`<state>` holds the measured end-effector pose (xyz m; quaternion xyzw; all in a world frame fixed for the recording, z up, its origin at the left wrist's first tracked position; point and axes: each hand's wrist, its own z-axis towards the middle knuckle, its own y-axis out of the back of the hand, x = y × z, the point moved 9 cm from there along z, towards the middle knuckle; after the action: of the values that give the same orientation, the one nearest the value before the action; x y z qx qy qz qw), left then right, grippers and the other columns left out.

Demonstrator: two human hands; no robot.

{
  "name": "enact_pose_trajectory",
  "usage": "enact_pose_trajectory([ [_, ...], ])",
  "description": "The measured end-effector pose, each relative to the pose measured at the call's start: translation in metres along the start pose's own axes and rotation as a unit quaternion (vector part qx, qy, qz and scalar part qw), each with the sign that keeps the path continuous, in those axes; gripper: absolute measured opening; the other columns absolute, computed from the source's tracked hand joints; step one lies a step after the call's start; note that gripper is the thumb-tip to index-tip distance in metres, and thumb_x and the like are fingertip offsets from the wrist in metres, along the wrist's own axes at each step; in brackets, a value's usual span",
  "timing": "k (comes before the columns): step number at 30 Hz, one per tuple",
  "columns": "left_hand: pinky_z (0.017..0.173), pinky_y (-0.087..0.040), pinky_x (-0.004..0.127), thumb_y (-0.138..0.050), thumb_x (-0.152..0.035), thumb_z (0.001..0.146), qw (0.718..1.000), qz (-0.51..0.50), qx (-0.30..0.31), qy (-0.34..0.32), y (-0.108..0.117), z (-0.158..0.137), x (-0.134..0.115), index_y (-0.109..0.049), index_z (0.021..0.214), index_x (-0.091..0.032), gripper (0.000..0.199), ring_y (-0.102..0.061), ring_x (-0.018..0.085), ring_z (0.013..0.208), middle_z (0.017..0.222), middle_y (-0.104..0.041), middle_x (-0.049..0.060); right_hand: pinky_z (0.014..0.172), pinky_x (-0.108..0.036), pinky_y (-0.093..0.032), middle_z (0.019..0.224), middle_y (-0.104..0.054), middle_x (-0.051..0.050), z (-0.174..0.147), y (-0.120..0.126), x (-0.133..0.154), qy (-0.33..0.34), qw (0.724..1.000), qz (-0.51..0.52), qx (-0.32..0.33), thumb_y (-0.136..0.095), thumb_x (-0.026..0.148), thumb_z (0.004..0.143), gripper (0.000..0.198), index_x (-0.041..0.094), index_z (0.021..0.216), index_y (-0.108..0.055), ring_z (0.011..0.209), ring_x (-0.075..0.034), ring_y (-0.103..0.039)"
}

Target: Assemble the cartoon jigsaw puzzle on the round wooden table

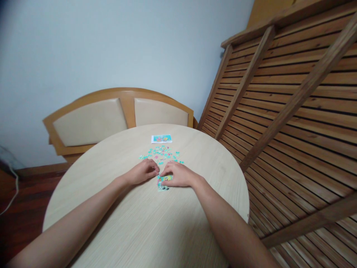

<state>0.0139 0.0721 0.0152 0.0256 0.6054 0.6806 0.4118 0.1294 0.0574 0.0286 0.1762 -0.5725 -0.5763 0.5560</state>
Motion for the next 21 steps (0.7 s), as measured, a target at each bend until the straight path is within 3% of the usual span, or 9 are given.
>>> enact_pose_trajectory([
  [11, 0.101, -0.043, 0.038, -0.064, -0.035, 0.089, 0.999, 0.048, -0.020, -0.016, 0.003, -0.003, -0.001, -0.070, 0.098, -0.018, 0.020, -0.058, 0.026, 0.108, 0.110, -0.065, 0.012, 0.093, -0.035, -0.047, 0.097, -0.072, -0.006, 0.000, 0.000, -0.001, -0.004, 1.000, 0.005, -0.004, -0.077, 0.046, 0.080, 0.033, 0.022, 0.103, -0.077, 0.096, -0.021, -0.065],
  [15, 0.108, -0.041, 0.041, -0.059, -0.037, 0.093, 0.997, 0.065, -0.022, -0.029, 0.000, -0.005, 0.000, -0.065, 0.114, -0.018, 0.029, -0.054, 0.027, 0.123, 0.127, -0.062, 0.014, 0.094, -0.035, -0.048, 0.098, -0.073, -0.006, -0.001, 0.000, -0.002, -0.005, 1.000, 0.013, -0.009, -0.077, 0.045, 0.079, 0.033, 0.023, 0.103, -0.077, 0.097, -0.021, -0.065],
  [21, 0.121, -0.025, 0.045, -0.043, -0.045, 0.101, 0.993, 0.114, 0.021, -0.001, -0.012, -0.005, 0.013, -0.048, 0.144, -0.014, 0.053, -0.035, 0.027, 0.146, 0.152, -0.046, 0.016, 0.094, -0.035, -0.048, 0.096, -0.073, -0.005, -0.001, 0.001, 0.000, -0.006, 1.000, 0.011, -0.011, -0.078, 0.044, 0.079, 0.032, 0.022, 0.101, -0.077, 0.096, -0.021, -0.065],
])
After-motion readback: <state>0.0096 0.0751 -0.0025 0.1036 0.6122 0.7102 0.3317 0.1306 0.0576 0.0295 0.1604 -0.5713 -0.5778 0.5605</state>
